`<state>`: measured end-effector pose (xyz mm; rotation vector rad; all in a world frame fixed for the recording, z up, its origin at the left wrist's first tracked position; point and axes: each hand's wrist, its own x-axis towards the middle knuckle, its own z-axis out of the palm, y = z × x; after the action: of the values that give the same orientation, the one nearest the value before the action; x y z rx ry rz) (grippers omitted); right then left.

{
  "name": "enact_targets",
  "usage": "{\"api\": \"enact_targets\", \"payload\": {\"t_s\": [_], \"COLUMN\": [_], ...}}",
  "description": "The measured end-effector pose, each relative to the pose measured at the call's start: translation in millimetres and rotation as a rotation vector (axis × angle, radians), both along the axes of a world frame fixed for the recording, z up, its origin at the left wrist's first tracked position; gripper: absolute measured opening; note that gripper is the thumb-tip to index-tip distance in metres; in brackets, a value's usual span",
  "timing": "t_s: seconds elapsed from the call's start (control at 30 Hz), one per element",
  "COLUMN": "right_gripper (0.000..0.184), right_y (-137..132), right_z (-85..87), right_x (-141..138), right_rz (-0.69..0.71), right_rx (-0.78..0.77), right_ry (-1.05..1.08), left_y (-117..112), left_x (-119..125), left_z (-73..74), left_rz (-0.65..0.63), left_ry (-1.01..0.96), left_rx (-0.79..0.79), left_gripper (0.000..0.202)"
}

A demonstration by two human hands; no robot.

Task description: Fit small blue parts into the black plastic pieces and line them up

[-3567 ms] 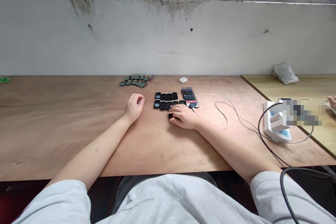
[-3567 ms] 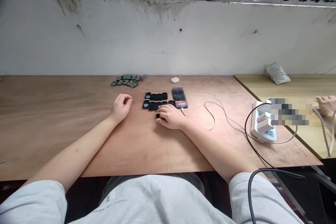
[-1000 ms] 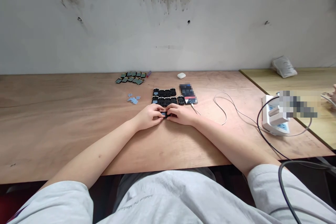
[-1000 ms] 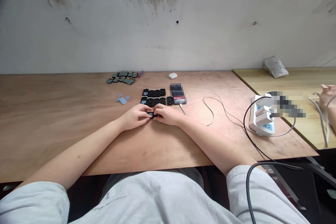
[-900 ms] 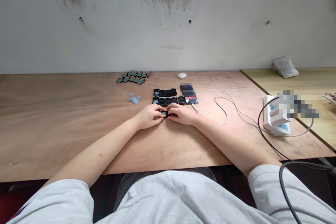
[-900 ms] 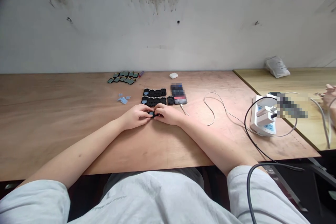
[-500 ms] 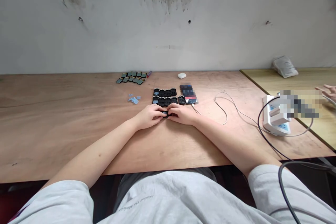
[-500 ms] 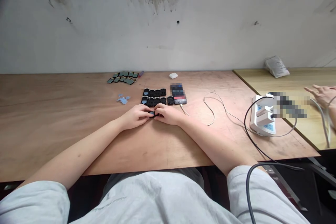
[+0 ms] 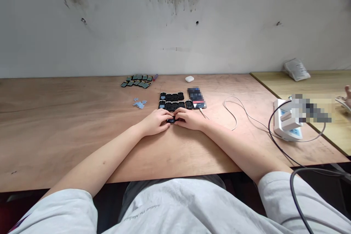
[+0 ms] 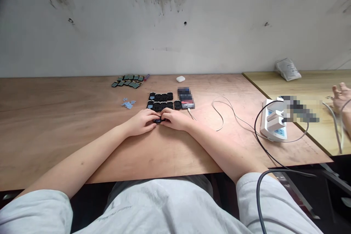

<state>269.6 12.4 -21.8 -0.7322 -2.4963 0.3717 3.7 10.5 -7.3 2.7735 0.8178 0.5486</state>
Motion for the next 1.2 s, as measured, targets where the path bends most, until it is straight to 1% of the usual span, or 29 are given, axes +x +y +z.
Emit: {"api": "enact_targets", "payload": {"t_s": [0.1, 0.23, 0.37, 0.53, 0.67, 0.8, 0.97, 1.1, 1.2], "right_gripper": [0.008, 0.008, 0.008, 0.009, 0.009, 0.008, 0.007, 0.013, 0.016], "right_y": [0.8, 1.0, 0.8, 0.6, 0.7, 1.4, 0.8, -2.0, -3.7], "right_z": [-1.4, -1.9, -1.6, -3.2, -3.0, -2.9, -3.4, -1.6, 0.3], "right_x": [-0.1, 0.3, 0.4, 0.9, 1.1, 0.7, 0.2, 0.3, 1.2], "right_rz": [0.007, 0.001, 0.000, -0.013, -0.014, -0.014, 0.004, -0.020, -0.088], "right_rx": [-0.002, -0.009, -0.012, -0.010, -0.005, -0.002, 0.015, 0.149, 0.218], "right_ry": [0.005, 0.000, 0.000, 0.007, -0.004, 0.007, 0.011, 0.106, 0.179], "left_y": [0.9, 2.3, 3.5, 7.8, 8.9, 8.4, 6.0, 5.9, 14.9], "left_x": [1.1, 1.2, -0.2, -2.2, -2.0, -3.0, -3.5, -4.0, -8.3], "left_z": [2.1, 3.3, -1.2, -8.7, -10.0, -10.9, -10.5, -8.6, -9.9], "left_rz": [-0.002, -0.027, -0.033, -0.077, -0.078, -0.056, -0.031, 0.022, 0.133], "left_ry": [-0.005, 0.019, -0.014, -0.096, -0.123, -0.119, -0.106, -0.140, -0.208], "left_rx": [0.001, 0.062, 0.089, 0.053, 0.023, 0.016, 0.055, 0.150, 0.234], "left_gripper": [0.031, 0.029, 0.028, 0.025, 0.023, 0.023, 0.022, 0.022, 0.023]}}
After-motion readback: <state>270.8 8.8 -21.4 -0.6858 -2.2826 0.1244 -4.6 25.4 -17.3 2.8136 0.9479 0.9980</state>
